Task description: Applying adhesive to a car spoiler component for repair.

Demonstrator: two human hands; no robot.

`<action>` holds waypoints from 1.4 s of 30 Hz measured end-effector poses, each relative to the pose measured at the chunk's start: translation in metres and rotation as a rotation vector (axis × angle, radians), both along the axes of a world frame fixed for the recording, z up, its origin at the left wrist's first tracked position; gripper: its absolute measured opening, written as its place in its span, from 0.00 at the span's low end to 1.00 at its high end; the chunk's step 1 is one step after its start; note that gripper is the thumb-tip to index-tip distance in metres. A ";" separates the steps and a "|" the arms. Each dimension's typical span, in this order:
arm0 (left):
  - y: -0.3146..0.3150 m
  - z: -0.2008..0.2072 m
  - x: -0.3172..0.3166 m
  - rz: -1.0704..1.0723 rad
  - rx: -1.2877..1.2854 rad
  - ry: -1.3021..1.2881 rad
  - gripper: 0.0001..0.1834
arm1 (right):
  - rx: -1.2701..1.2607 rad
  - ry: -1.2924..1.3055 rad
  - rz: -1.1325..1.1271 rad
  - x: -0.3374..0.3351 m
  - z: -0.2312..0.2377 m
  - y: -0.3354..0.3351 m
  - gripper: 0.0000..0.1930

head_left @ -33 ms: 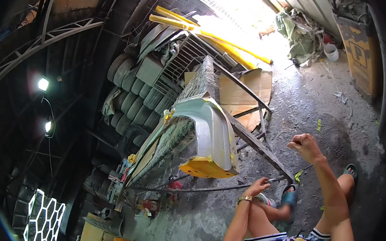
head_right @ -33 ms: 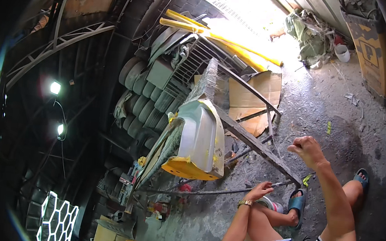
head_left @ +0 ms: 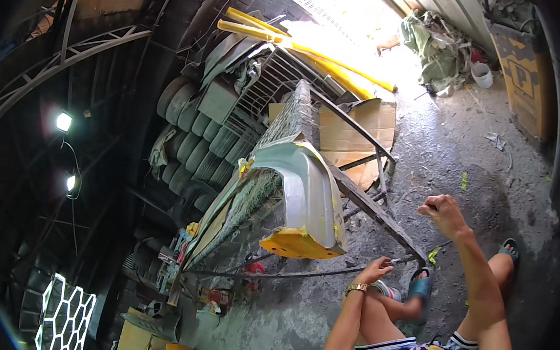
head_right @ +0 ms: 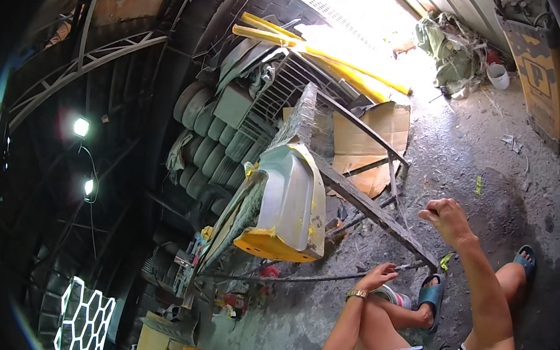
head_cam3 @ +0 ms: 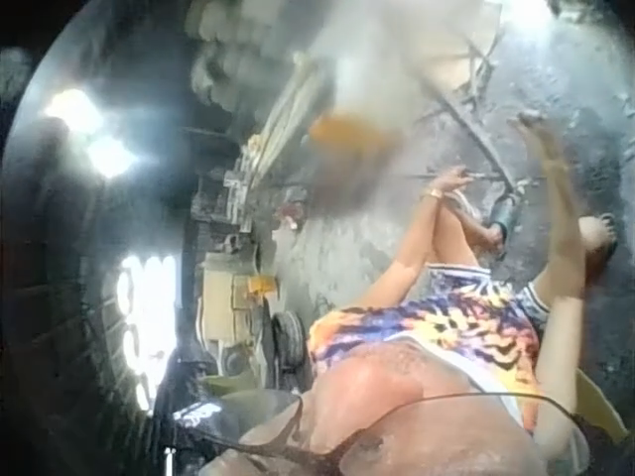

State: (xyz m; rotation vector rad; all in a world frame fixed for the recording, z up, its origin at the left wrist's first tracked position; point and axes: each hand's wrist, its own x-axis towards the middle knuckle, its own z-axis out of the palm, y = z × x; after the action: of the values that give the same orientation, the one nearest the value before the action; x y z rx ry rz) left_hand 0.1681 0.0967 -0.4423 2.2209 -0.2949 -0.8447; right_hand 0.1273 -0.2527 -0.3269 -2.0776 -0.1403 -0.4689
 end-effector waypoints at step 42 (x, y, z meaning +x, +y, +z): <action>-0.102 0.116 -0.056 0.270 -0.407 -0.685 0.26 | 0.602 0.074 0.418 0.010 0.003 0.060 0.05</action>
State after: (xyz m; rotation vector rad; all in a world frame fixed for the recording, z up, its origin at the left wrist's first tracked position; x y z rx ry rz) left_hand 0.1123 -0.0054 -0.3261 2.0247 -0.4281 0.1398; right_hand 0.1372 -0.1924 -0.3242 -1.4217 -0.3374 -0.1463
